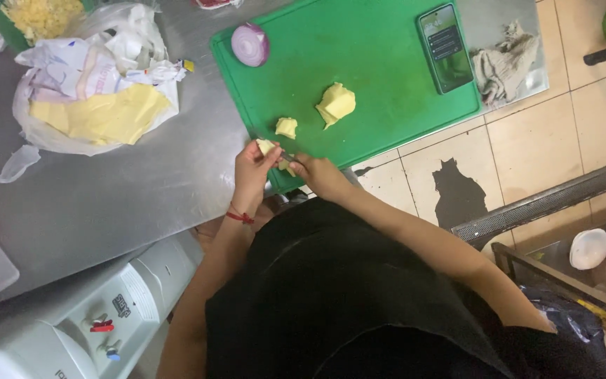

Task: Slicing a block of cheese into thin strips on a cutting board using a knife in a kitchen environment.

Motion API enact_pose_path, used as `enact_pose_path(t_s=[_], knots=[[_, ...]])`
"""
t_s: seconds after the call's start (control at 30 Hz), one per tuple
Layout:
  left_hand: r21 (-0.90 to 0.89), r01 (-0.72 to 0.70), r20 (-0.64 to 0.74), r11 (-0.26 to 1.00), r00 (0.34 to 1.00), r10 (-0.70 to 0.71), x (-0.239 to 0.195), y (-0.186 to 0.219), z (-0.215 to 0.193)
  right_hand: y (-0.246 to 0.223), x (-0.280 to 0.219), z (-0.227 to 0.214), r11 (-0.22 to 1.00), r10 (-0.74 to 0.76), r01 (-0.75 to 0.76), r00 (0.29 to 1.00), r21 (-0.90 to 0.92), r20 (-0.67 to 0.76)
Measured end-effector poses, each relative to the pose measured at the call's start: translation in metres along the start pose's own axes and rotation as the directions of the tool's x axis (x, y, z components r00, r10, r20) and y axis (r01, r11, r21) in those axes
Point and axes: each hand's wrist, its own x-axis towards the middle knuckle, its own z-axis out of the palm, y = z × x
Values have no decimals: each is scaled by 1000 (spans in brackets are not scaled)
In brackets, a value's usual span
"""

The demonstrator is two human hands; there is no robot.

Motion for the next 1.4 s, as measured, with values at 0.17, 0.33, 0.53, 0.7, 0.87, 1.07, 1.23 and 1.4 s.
enact_pose_path(t_s=[0.17,0.33,0.53,0.7,0.87,1.07,1.23,1.4], knots=[[32,8,-6,999,1000,-8,-7,20,9,12,-9,5,1000,16,-13,996,28,-92],[143,0,1,990,1000,0,-9,22,20,10,-20,-8,859,-82,-52,968,-509,-237],[-150,195,69,969,980,-186,2,-3,22,21,-18,-3,693,-375,-21,843,-720,-386],[-104,195,-64,975,977,-202,0,-4,17,14,-21,-5,678,-455,7,789,-735,-412],[115,35,-39,993,999,-30,-11,28,15,44,-2,9,934,-199,27,868,-356,-455],[850,-339,229,404,928,295,-4,-16,3,20,-13,-22,985,-6,-66,912,-162,-411],[854,-427,336,297,888,313,-11,5,5,6,-22,-43,869,-157,-49,916,-492,-369],[864,-401,211,305,838,503,-4,49,6,34,-8,-38,683,-344,48,901,-729,-263]])
